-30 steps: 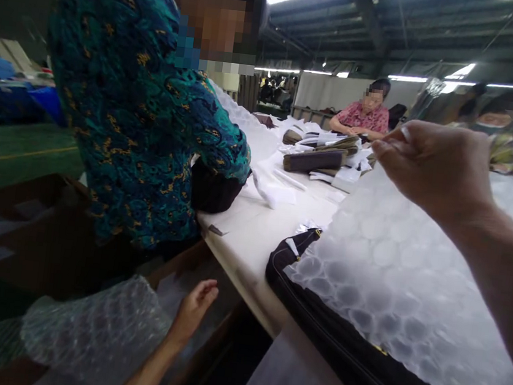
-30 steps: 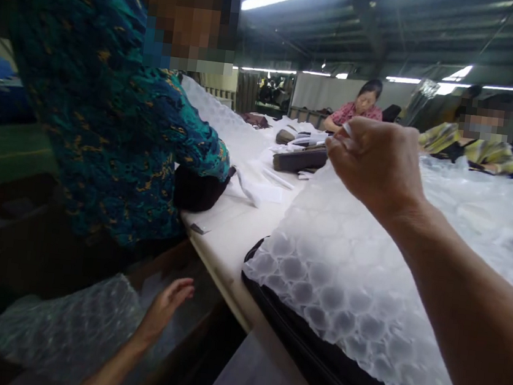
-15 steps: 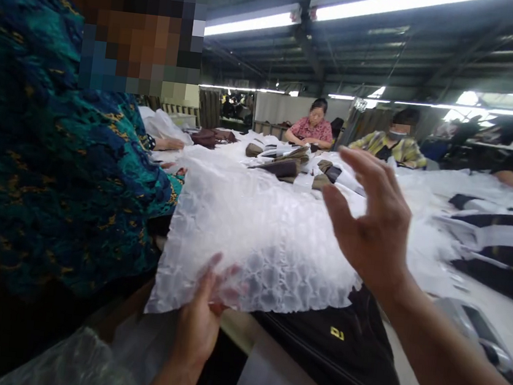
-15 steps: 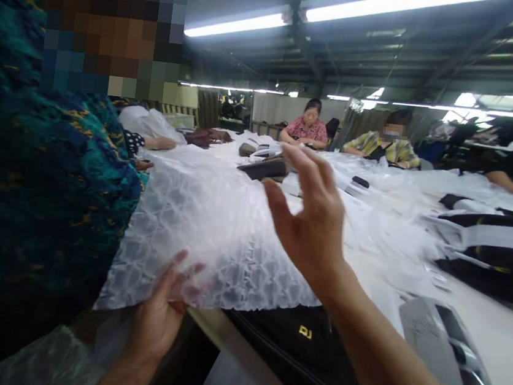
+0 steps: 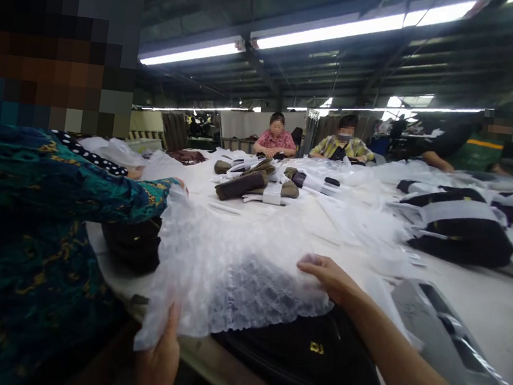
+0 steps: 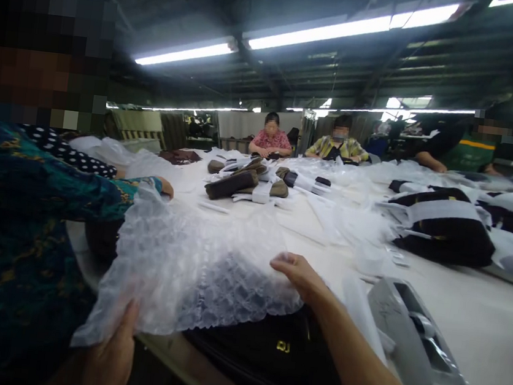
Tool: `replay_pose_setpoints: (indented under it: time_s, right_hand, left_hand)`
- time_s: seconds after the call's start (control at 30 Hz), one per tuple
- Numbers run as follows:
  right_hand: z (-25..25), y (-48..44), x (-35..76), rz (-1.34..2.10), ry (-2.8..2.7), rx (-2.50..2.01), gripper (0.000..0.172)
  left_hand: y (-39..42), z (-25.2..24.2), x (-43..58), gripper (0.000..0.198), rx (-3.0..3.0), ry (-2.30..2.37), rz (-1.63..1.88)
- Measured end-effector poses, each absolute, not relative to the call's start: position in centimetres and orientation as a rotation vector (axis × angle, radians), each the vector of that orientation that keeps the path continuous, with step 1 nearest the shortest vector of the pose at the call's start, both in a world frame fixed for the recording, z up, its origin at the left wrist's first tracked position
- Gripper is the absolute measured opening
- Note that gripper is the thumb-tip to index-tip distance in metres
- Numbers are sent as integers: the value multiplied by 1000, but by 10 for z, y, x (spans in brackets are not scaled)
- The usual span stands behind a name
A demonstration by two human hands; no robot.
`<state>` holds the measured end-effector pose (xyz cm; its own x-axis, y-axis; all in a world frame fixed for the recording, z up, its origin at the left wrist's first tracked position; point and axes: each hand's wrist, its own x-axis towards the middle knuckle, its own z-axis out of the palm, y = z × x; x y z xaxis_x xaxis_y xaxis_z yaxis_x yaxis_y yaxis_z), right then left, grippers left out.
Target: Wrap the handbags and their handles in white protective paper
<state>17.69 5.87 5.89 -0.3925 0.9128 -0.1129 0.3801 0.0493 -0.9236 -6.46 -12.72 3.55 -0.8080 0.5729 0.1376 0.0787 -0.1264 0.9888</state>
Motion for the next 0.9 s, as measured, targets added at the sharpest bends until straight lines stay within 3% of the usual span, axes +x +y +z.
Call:
replay_pose_setpoints:
  time_s: [0.17,0.33,0.43,0.53,0.7,0.8,0.9]
  right_hand:
    - [107,47,135,1751,-1461,-923,22]
    - [140,52,99,1794,-1357,-762,20]
    - [147,60,113,1830,-1442,-658,35]
    - [132,67,144,1522,-1732,-704,51]
    - [53,65,169,737,-2416,-980,88]
    - [20,64,164,537,-2580,-1066,62]
    - [22,73,168,492,-2349,-1256,38]
  left_hand:
    - [-88,56,-29,44,1356,1740,1812]
    - [-37,78,-5,85,1809,1618,1712]
    - [-15,83,-22,56,1683,1755,1895]
    - [-3,86,-47,33,1396,1790,2175]
    - [8,81,-68,40,1039,1400,2391]
    - [18,73,-68,44,912,1301,2341]
    - [27,65,-67,48,846,1323,2306]
